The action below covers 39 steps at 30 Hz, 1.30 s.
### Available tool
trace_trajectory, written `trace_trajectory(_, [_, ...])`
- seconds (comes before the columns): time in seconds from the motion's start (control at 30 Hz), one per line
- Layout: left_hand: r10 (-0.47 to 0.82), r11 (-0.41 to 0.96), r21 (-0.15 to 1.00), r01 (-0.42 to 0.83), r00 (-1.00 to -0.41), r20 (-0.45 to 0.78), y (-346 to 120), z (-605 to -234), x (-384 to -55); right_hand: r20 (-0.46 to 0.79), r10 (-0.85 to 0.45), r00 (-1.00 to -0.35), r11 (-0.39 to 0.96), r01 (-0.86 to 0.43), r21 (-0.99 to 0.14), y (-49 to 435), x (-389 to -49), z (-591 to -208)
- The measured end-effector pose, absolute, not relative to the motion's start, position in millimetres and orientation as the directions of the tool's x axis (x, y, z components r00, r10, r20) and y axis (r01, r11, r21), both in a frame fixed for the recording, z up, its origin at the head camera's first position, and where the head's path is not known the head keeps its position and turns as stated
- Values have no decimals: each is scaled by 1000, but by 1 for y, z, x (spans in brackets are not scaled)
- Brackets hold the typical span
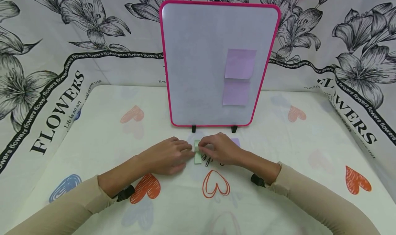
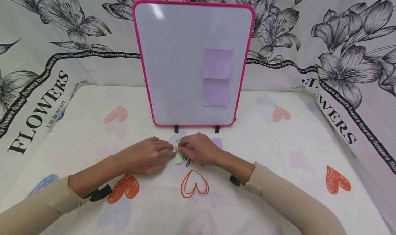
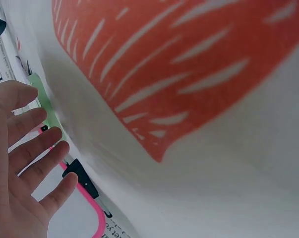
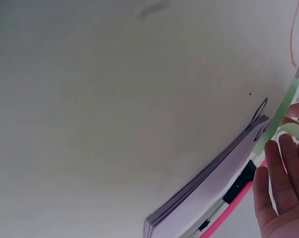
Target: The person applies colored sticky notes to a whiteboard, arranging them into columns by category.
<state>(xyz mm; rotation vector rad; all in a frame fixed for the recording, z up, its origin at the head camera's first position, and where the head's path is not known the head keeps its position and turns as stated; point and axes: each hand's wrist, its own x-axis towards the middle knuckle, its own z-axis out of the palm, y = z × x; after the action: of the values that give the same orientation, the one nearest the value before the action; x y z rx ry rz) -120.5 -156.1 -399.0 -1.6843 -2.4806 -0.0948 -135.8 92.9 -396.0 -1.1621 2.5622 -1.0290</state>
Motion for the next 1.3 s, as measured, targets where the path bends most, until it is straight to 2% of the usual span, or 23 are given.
trace_trajectory(0.17, [919, 366, -34, 930, -355, 173, -156, -399, -119, 189, -658, -729, 509, -616, -601, 90, -137, -396])
trace_trajectory(0.4, [920, 379, -46, 924, -371, 125, -155, -398, -118, 237, -598, -766, 550, -607, -574, 88, -137, -394])
trace_trajectory(0.77, [919, 393, -41, 919, -391, 58, -155, -396, -118, 257, -582, -772, 540, -603, -587, 88, -141, -393])
trace_trajectory(1.3, [920, 388, -20, 921, -387, 63, -153, -394, -121, 277, -529, -802, 576, -580, -576, 89, -148, -387])
